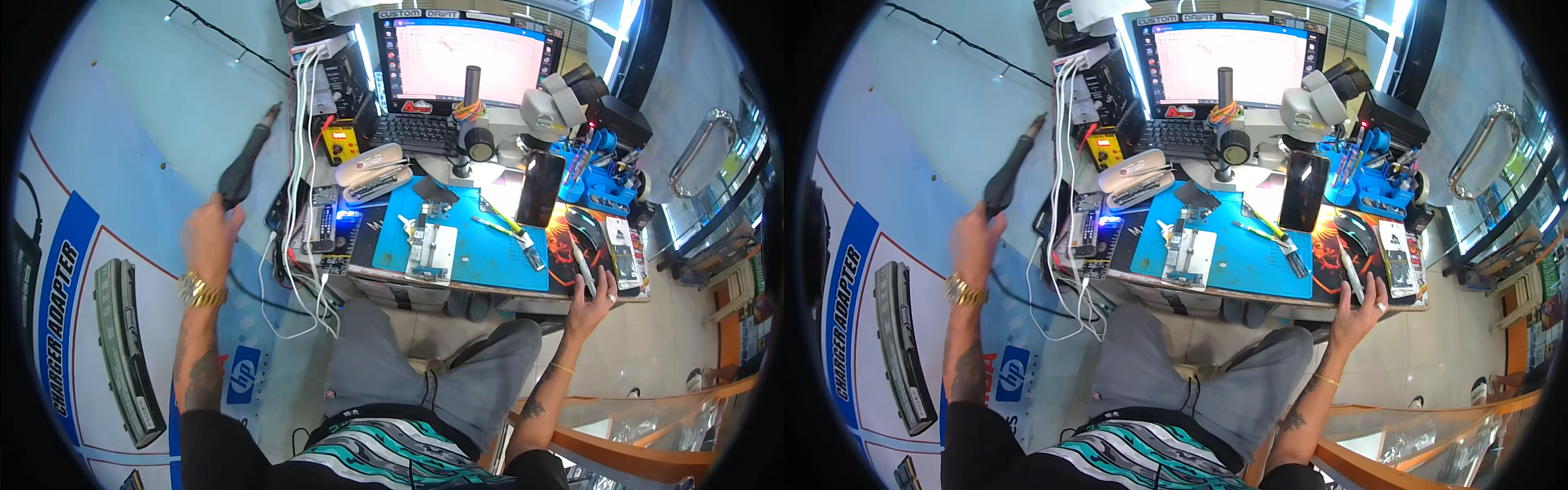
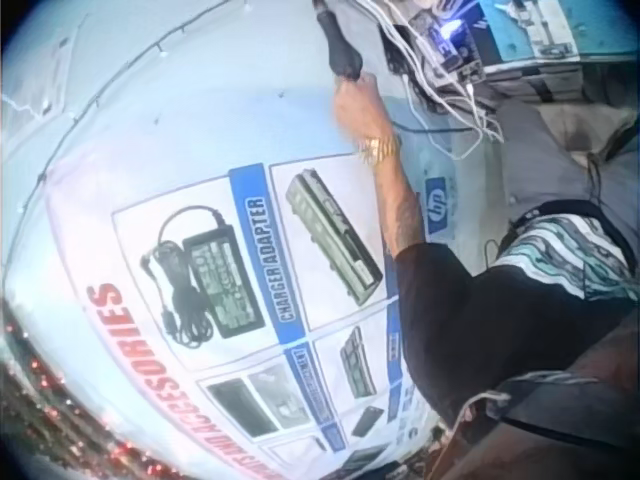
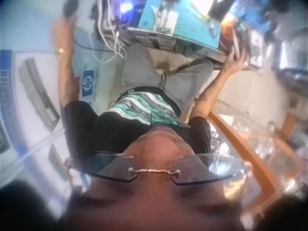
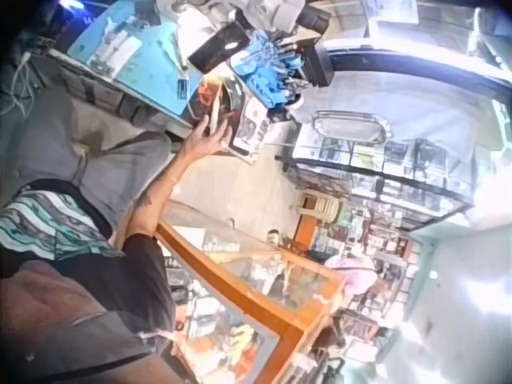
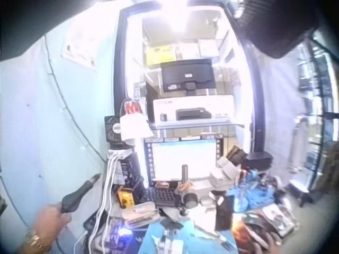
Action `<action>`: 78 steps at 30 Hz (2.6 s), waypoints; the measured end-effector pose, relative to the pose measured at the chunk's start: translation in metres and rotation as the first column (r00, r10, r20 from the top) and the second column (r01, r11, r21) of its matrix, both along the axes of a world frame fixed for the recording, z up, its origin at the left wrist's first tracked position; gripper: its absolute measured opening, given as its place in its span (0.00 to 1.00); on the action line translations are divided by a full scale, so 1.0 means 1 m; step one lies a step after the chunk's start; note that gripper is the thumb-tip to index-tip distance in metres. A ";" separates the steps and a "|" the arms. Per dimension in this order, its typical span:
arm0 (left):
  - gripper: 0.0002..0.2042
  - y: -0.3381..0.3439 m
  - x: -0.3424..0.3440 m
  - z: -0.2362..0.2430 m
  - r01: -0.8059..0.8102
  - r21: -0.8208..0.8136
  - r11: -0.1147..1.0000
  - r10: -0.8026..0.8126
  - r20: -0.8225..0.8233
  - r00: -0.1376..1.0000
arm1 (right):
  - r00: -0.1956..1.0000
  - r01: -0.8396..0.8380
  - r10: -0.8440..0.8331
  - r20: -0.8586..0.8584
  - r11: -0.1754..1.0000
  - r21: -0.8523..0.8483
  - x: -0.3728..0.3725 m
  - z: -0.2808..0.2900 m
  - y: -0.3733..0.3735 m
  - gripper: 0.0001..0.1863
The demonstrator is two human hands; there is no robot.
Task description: The person applies a liquid substance from a tube to a circuit board and then uses a heat gun and a small tool to work on the components of a disassembled mobile device on a repair bench.
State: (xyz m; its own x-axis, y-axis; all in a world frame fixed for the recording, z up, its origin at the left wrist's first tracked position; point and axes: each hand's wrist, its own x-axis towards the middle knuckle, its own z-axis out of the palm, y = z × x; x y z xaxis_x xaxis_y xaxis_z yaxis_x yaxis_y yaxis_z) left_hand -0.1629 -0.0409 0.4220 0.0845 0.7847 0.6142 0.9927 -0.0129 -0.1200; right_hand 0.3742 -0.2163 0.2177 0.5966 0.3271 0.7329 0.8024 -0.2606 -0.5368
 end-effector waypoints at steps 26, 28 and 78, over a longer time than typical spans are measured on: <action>0.23 -0.163 0.013 -0.006 0.846 -0.170 0.506 -0.855 0.035 0.518 | 0.068 -0.826 0.970 -0.233 -0.076 -0.558 -0.260 0.166 0.001 0.30; 0.24 -0.147 0.022 -0.011 0.891 -0.049 0.452 -0.864 0.227 0.450 | 0.146 -0.820 0.916 -0.374 -0.099 -0.564 -0.249 0.160 -0.007 0.24; 0.07 -0.071 0.254 -0.085 0.971 -0.226 -0.073 -0.986 0.164 -0.036 | 0.121 -0.785 0.906 -0.405 -0.162 -0.597 -0.244 0.101 -0.072 0.25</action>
State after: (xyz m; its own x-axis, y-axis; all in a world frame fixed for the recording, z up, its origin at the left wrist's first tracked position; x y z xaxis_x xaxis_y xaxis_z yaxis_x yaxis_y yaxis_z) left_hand 0.0911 -0.1115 0.3366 0.9033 -0.0478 0.4263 -0.0767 -0.9958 0.0508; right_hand 0.1302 -0.2888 0.3190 -0.6299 0.7735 0.0703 0.6275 0.5601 -0.5409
